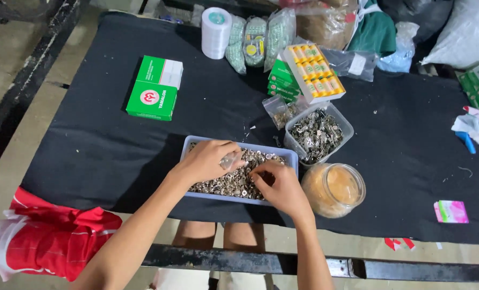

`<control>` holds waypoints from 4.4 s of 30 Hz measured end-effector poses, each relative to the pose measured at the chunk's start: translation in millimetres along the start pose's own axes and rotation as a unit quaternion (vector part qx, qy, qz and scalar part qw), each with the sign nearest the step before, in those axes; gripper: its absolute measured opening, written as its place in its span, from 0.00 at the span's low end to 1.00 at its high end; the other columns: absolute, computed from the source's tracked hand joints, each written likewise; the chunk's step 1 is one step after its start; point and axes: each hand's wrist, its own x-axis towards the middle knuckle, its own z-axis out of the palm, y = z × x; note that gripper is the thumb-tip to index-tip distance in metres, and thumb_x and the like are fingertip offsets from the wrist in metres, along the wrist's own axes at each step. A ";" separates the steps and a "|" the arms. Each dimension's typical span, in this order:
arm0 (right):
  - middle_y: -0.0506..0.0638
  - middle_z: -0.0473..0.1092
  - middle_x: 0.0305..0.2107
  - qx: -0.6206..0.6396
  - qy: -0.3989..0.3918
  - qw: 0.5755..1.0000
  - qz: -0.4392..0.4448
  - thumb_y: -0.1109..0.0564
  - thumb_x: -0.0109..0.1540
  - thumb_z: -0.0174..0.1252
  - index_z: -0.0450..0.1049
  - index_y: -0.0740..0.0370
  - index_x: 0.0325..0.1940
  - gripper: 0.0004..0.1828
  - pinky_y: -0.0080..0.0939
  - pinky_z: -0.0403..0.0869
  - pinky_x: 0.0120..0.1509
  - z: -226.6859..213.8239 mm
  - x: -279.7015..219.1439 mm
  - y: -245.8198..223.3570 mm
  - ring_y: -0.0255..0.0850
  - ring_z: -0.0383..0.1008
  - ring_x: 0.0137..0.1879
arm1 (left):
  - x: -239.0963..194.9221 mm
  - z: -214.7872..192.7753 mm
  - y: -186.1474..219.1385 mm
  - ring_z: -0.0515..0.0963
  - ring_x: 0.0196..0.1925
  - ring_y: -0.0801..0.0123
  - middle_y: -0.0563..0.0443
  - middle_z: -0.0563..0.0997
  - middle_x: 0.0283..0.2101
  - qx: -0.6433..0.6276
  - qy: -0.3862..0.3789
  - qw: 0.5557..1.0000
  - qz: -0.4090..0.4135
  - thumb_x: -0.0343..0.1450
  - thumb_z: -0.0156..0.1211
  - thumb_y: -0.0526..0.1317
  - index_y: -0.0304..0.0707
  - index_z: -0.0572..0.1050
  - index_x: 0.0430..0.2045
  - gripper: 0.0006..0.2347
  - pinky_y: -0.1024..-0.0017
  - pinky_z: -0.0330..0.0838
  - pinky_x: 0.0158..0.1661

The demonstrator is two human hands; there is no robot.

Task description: The person sits on the floor and sorts small metal washers from a blue tray into a clear plastic bag using both hands. They repeatedly pick up washers and place them into the bag, which is held open in their left hand.

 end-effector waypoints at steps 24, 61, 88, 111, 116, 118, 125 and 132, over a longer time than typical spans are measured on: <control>0.67 0.79 0.35 -0.018 0.021 1.000 0.002 0.62 0.62 0.58 0.82 0.71 0.45 0.11 0.56 0.81 0.41 3.8 -1.2 -3.4 0.63 0.81 0.41 | 0.8 -6.3 7.8 0.84 0.35 0.49 0.44 0.82 0.36 0.020 0.024 0.999 -0.021 0.72 0.58 0.48 0.43 0.77 0.37 0.10 0.60 0.81 0.32; 0.64 0.79 0.30 0.167 0.145 0.974 -0.049 0.69 0.61 0.59 0.80 0.72 0.49 0.12 0.52 0.82 0.44 8.4 -2.8 19.9 0.53 0.84 0.37 | 5.3 -7.2 11.5 0.83 0.44 0.40 0.38 0.82 0.40 -0.101 0.094 0.990 -0.020 0.64 0.64 0.49 0.49 0.70 0.48 0.19 0.53 0.79 0.40; 0.65 0.74 0.45 -0.007 0.232 0.925 -0.301 0.50 0.67 0.46 0.75 0.68 0.43 0.19 0.38 0.73 0.45 -90.3 -43.2 -118.0 0.51 0.78 0.53 | 13.7 -95.3 102.0 0.79 0.42 0.78 0.55 0.83 0.40 -0.304 0.121 0.941 0.088 0.70 0.63 0.42 0.36 0.77 0.44 0.12 0.78 0.71 0.43; 0.44 0.75 0.30 -0.159 0.289 0.928 -0.171 0.60 0.62 0.58 0.79 0.53 0.31 0.07 0.36 0.77 0.41 33.3 -37.8 24.1 0.40 0.75 0.34 | -44.4 7.4 34.7 0.79 0.45 0.48 0.37 0.75 0.37 -0.274 0.125 0.945 -0.125 0.75 0.46 0.32 0.38 0.64 0.49 0.09 0.54 0.72 0.46; 0.43 0.76 0.33 -0.186 0.265 0.936 -0.141 0.56 0.63 0.59 0.81 0.52 0.34 0.06 0.39 0.78 0.41 33.7 -37.1 17.9 0.42 0.77 0.36 | -42.8 -2.9 51.5 0.81 0.52 0.49 0.41 0.83 0.41 -0.278 0.138 0.945 -0.101 0.76 0.52 0.34 0.37 0.72 0.46 0.07 0.51 0.72 0.52; 0.43 0.76 0.34 -0.197 0.246 0.941 -0.121 0.55 0.64 0.58 0.81 0.51 0.36 0.07 0.41 0.78 0.40 32.7 -39.3 13.7 0.42 0.78 0.37 | -43.0 -0.6 50.3 0.82 0.52 0.52 0.42 0.85 0.39 -0.278 0.141 0.945 -0.102 0.75 0.56 0.35 0.37 0.74 0.45 0.07 0.52 0.72 0.53; 0.56 0.78 0.40 -0.204 -0.024 0.978 0.038 0.46 0.57 0.67 0.80 0.58 0.49 0.21 0.62 0.78 0.51 -9.2 -9.1 -27.2 0.63 0.80 0.47 | -16.0 -38.2 57.2 0.75 0.60 0.34 0.28 0.81 0.51 -0.255 -0.045 0.954 -0.148 0.76 0.50 0.36 0.41 0.64 0.56 0.14 0.38 0.66 0.58; 0.56 0.78 0.23 -0.151 -0.017 0.988 -0.040 0.57 0.57 0.65 0.81 0.63 0.41 0.10 0.54 0.78 0.38 -4.3 15.5 6.4 0.56 0.80 0.31 | 7.2 -28.9 26.6 0.78 0.56 0.34 0.29 0.83 0.45 -0.257 -0.083 0.957 -0.100 0.70 0.58 0.37 0.40 0.70 0.52 0.15 0.38 0.67 0.56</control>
